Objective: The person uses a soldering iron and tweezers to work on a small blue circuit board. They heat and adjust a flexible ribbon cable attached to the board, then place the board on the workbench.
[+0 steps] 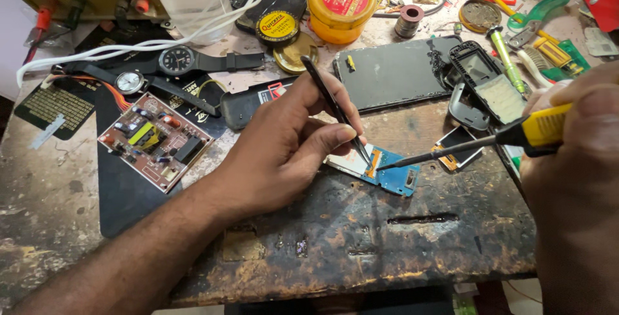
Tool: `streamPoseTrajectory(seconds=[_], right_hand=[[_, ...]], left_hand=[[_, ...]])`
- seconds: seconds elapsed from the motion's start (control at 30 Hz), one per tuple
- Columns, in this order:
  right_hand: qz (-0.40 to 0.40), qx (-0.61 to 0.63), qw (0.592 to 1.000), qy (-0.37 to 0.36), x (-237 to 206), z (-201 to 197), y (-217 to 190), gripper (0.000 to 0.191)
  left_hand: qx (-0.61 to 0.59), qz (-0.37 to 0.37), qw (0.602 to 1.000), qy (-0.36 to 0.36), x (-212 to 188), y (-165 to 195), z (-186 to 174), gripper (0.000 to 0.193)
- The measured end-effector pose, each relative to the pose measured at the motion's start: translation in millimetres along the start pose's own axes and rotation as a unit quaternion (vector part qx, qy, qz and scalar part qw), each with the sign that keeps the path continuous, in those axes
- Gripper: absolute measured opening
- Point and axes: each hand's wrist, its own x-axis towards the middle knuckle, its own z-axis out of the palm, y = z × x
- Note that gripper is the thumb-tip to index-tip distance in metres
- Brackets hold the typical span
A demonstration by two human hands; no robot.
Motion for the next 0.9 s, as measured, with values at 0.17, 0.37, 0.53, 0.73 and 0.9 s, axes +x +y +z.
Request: streamPoseTrajectory(seconds=[0.17, 0.37, 0.53, 0.73, 0.9], right_hand=[[-0.005, -0.004, 1.0, -0.002, 2.1, 0.9, 0.7, 0.014], [-0.014, -0.01, 1.0, -0.002, 7.1, 1.4, 2.5, 0.015], [-0.015, -0.018, 1.0, -0.006, 6.8, 1.1, 2.8, 0.015], [-0.02, -0.036, 0.999, -0.016, 1.9, -1.6, 0.6, 0.015], [-0.024, -0.039, 0.999, -0.02, 0.1, -2.0, 0.0, 0.016]], left_hand=[[0.029, 0.0, 1.0, -0.009, 0.5, 0.6, -1.3, 0.022], [0.024, -0.002, 1.0, -0.007, 0.3, 1.9, -0.9, 0.021], [0.027, 0.005, 1.0, -0.009, 1.2, 2.3, -0.7, 0.022], [0.057, 0.017, 0.998, -0.013, 0.9, 2.6, -0.6, 0.02], [0.084, 0.045, 0.995, -0.018, -0.5, 4.0, -2.2, 0.021]])
